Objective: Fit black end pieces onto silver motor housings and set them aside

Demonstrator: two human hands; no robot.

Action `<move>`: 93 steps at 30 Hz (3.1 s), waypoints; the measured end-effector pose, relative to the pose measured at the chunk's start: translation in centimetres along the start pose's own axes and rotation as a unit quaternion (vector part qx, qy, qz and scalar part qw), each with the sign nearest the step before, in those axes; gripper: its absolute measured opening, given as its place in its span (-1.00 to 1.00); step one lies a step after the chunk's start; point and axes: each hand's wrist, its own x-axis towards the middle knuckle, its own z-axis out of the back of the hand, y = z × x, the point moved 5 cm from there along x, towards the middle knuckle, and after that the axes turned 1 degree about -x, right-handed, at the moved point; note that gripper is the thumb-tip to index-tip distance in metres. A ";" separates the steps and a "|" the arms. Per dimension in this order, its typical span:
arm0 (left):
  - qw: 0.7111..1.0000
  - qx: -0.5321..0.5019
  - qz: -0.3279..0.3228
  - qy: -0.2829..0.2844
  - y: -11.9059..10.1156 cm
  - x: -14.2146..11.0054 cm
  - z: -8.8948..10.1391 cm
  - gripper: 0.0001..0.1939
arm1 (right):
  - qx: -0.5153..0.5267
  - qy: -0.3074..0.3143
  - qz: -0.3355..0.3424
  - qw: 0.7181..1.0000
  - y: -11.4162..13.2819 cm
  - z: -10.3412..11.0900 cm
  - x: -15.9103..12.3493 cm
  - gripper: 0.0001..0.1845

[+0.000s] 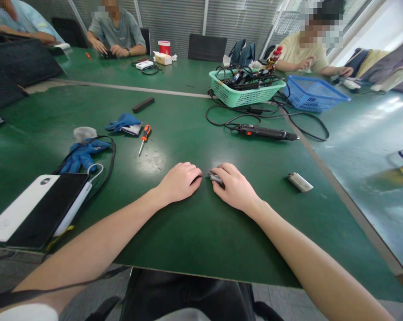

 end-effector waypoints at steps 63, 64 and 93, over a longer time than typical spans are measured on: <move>0.995 -0.036 -0.093 0.019 -2.8 -0.6 -0.1 -0.79 | 0.034 0.090 0.070 0.993 1.6 1.2 -1.3 -0.82; 0.995 -0.034 -0.094 0.019 -2.8 -0.6 -0.1 -0.79 | 0.032 0.092 0.070 0.993 1.6 1.2 -1.3 -0.83; 0.995 -0.032 -0.098 0.007 -3.0 -0.4 -0.1 -0.81 | 0.022 0.100 0.060 0.993 1.4 1.3 -1.3 -0.86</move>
